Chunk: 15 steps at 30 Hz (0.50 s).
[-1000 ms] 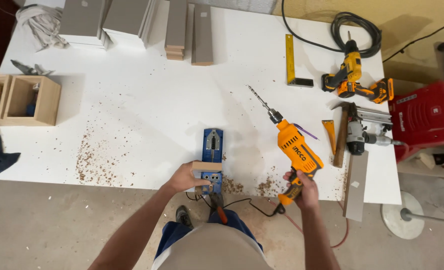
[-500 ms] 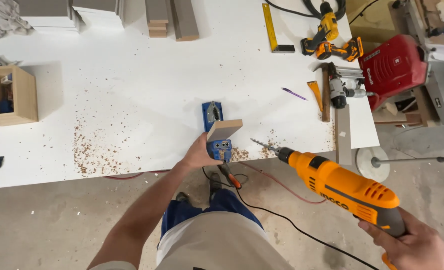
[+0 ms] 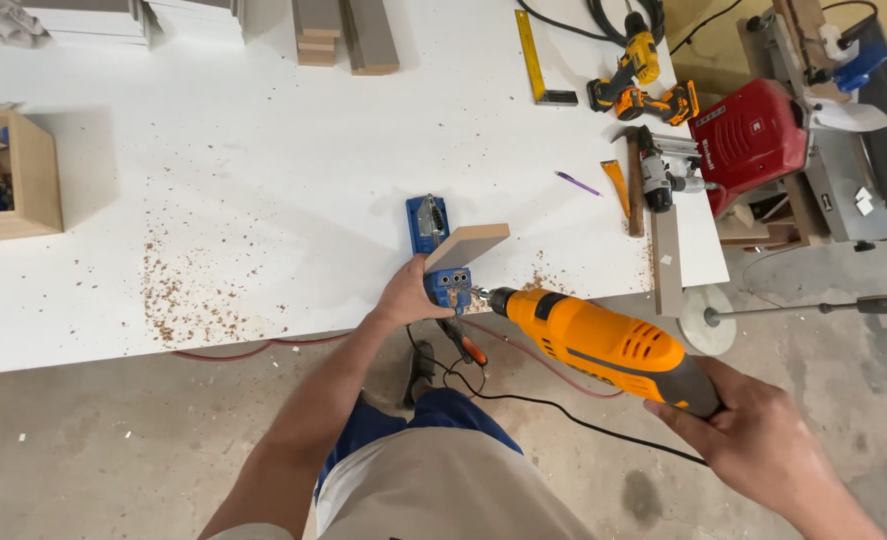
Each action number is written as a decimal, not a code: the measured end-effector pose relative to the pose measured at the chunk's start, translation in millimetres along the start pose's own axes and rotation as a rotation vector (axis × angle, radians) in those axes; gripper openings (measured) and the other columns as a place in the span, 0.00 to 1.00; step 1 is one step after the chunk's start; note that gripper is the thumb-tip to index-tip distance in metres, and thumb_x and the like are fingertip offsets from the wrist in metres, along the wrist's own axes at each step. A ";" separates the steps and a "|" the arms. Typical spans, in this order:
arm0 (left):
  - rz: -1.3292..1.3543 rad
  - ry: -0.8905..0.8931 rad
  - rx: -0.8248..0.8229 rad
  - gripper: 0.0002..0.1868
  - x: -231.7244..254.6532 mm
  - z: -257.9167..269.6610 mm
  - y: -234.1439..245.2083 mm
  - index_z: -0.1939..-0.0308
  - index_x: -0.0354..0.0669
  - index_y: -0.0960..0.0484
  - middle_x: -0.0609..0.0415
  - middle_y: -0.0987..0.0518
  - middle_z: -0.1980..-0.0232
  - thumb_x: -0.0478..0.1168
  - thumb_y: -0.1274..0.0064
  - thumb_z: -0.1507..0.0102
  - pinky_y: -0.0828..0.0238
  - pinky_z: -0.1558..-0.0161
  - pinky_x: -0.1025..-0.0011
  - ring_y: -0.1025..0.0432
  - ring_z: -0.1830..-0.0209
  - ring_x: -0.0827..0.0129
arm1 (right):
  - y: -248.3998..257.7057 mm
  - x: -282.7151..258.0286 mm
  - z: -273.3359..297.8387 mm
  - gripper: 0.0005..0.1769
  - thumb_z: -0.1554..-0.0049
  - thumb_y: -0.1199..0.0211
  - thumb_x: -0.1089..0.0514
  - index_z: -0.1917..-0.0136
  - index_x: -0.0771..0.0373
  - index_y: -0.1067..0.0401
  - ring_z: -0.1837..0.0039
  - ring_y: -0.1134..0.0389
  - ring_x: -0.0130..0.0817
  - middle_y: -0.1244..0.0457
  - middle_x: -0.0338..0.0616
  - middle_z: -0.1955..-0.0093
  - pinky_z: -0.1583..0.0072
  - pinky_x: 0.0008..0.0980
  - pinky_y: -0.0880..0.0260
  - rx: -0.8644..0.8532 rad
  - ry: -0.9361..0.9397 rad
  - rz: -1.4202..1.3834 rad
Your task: The person places a wooden plank into a blue Kreg pocket-hole jig on a white workbench, tightens the clamp, and uses an orange power drill to drill a hole into the wood. They repeat this process for several planks, removing each finished piece and placing it on a stack before loading the next one.
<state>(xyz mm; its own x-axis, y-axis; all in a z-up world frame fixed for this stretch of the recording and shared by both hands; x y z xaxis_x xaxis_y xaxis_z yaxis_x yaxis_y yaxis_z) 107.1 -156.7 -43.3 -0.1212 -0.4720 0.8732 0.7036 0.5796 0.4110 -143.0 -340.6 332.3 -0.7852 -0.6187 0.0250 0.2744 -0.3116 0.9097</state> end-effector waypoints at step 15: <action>-0.048 -0.064 0.031 0.53 -9.6 -5.3 -4.6 0.35 0.44 0.36 0.49 0.26 0.41 0.59 0.26 0.57 0.26 0.44 0.59 0.29 0.42 0.59 | 7.8 -58.1 -1.4 0.33 0.46 0.35 0.39 0.27 0.31 0.32 0.59 0.33 0.39 0.30 0.42 0.61 0.55 0.35 0.34 -0.095 -0.003 0.099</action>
<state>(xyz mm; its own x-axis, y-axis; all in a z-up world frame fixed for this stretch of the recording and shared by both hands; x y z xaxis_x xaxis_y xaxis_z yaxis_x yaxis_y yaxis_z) 108.8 -158.3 -55.0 -0.1990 -0.4571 0.8669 0.6743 0.5780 0.4596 -94.5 -308.2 337.4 -0.7534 -0.6475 0.1146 0.4023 -0.3160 0.8593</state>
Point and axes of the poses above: each hand's wrist, its own z-axis away from the middle knuckle, its own y-axis out of the back of the hand, x = y × z, the point moved 1 cm from there along -z, towards the middle knuckle
